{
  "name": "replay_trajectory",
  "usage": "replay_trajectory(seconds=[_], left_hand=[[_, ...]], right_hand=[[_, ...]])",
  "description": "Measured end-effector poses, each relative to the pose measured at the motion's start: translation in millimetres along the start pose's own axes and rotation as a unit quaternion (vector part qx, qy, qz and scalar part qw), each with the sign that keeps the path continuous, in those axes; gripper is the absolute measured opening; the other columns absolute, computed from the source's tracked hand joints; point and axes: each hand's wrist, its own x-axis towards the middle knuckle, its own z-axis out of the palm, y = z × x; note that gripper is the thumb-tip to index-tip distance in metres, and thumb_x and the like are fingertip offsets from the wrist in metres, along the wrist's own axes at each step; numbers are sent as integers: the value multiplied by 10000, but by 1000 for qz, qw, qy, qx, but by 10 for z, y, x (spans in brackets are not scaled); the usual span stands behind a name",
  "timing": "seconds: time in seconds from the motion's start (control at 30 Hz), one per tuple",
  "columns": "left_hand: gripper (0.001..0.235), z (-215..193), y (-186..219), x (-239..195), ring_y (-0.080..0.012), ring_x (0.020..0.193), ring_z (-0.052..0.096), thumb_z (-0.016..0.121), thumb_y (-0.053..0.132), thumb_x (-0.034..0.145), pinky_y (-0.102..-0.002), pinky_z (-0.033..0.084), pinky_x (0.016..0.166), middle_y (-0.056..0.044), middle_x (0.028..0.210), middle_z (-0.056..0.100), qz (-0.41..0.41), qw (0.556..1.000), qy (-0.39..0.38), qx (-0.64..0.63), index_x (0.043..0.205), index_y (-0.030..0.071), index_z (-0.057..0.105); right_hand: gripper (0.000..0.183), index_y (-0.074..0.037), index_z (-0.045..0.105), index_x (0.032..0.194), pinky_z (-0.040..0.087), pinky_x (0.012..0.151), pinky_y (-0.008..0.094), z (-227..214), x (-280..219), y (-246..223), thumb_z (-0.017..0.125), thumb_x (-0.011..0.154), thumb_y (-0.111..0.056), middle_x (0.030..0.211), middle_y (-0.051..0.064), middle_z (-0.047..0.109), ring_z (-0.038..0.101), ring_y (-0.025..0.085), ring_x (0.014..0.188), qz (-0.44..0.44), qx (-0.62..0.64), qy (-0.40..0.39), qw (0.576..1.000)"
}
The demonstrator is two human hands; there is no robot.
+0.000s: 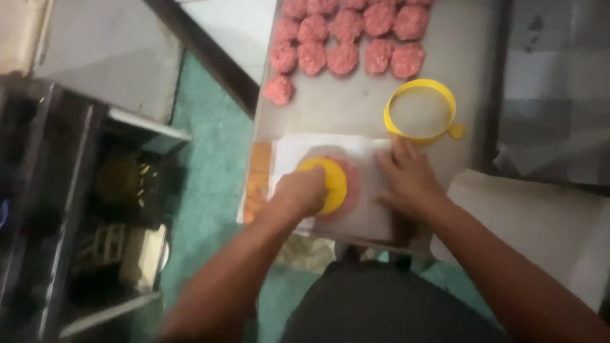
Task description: Flattening portions of ground meat into patties using a mold and parchment paper.
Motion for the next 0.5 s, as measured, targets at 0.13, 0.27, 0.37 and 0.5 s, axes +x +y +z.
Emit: replay_trajectory(seconds=[0.13,0.27,0.37,0.5], left_hand=[[336,-214,122,-229,-395,960,728,660,259,902,-524,573,806,-158,1065,739,-18,1000,-5,-22,1193,96,625],[648,-532,526,-16,-342,1235,662,498,308,962,-436,536,968,-113,1346,657,-210,956,-206,22,1572,130,370],[554,-57,10,38,-363,1201,682,540,272,946,-629,545,913,-163,1303,696,11,1000,-27,7,1458,72,469],[507,-113,-11,-82,-367,1093,730,502,296,945,-603,572,816,-150,1204,728,22,999,-10,21,1410,101,448]], right_hand=[[1026,-188,479,1532,266,1199,623,-62,-59,-19,878,652,-534,1670,278,240,200,485,1553,10,1,-6,1000],[1087,-228,393,1595,228,1219,598,-79,-18,-22,840,682,-612,1673,259,238,188,470,1558,24,25,-33,999],[1126,-185,474,1544,202,1242,574,124,-23,114,859,611,-683,1640,288,280,212,495,1538,-31,1,33,999],[1099,-132,496,1527,231,1229,599,134,-11,160,875,611,-606,1625,320,302,255,535,1505,-45,14,63,997]])
